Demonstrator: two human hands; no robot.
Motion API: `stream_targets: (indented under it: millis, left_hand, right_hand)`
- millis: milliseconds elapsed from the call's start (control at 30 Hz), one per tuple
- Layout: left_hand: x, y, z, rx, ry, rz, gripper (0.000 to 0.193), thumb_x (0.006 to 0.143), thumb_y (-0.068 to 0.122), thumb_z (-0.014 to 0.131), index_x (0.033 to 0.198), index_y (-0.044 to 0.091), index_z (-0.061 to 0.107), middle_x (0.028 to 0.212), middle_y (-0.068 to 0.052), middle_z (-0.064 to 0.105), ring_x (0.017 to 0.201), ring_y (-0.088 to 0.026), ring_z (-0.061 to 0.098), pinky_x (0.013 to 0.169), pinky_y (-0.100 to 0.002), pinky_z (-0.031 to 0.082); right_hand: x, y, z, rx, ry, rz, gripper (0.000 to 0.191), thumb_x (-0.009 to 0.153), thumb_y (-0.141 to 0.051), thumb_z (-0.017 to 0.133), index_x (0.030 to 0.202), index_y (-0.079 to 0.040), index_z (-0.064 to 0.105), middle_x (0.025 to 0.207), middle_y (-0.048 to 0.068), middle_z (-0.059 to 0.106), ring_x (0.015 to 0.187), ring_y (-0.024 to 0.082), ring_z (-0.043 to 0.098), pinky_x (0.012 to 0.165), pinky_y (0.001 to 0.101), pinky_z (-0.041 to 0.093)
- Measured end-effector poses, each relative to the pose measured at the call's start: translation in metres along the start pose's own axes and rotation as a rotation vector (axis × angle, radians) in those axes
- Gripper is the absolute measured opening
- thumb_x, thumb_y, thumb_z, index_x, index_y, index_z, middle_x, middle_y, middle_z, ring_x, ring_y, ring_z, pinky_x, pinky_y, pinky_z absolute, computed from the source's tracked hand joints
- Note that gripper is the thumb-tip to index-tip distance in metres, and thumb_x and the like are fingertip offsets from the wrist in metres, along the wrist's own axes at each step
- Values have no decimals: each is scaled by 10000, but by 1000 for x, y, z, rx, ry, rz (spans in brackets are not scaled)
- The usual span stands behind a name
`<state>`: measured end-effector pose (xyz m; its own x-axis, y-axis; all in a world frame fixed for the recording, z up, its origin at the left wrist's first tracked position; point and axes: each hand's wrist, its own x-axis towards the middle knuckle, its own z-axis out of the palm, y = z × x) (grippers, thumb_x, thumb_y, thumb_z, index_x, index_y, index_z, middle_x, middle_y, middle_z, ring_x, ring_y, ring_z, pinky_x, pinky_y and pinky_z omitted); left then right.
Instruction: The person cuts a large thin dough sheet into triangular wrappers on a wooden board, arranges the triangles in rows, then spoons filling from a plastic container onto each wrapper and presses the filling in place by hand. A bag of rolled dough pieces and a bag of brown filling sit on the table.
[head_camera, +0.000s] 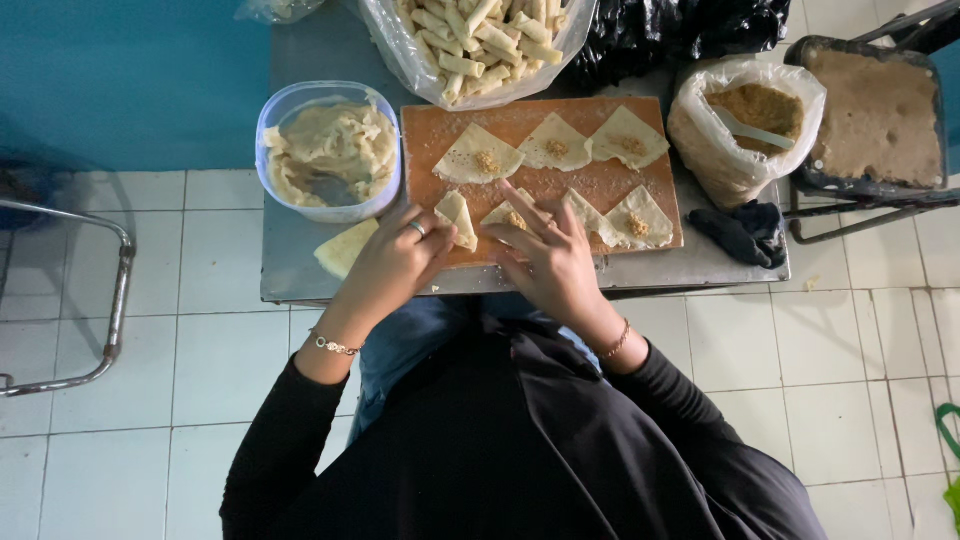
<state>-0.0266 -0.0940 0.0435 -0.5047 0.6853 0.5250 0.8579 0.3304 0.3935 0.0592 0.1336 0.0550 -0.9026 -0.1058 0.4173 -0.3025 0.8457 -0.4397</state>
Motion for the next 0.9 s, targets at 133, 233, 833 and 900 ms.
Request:
stream_targets:
  millis: [133,233,833,900]
  left_hand:
    - [3,0,2,-29,31,-49,86,938,75,720,924,-8,737,931,-92,661,958,-290,625,840,-417,522]
    - [6,-2,3,-71,35,-71,69,908,51,735,900,-17,728,934,-107,658,947,-294,626,854,-416,527]
    - [4,-3,13,-127,115,-119,65,828,-5,748,861,-14,693,907,-116,664,915,-305,642,799,-413,538]
    - [4,-3,14,-123,126,-121,64,836,7,761,861,-5,703,902,-110,663,912,-305,636,797,-415,533]
  right_hand:
    - [11,-2,4,-167,19,-111,340,775,-395,866,1099,-307,808,1576,-20,511,1326,285,457,1109,477,301]
    - [15,-9,9,-174,14,-109,385,725,-396,861,1104,-338,824,1560,-9,474,1353,313,421,1097,558,220]
    - [21,2,12,-163,66,-120,212,830,-410,850,1038,-380,827,1570,-73,506,1428,346,342,1151,560,189]
    - [19,4,13,-180,63,-136,219,831,-402,845,1049,-380,832,1571,-62,504,1422,345,340,1138,558,183]
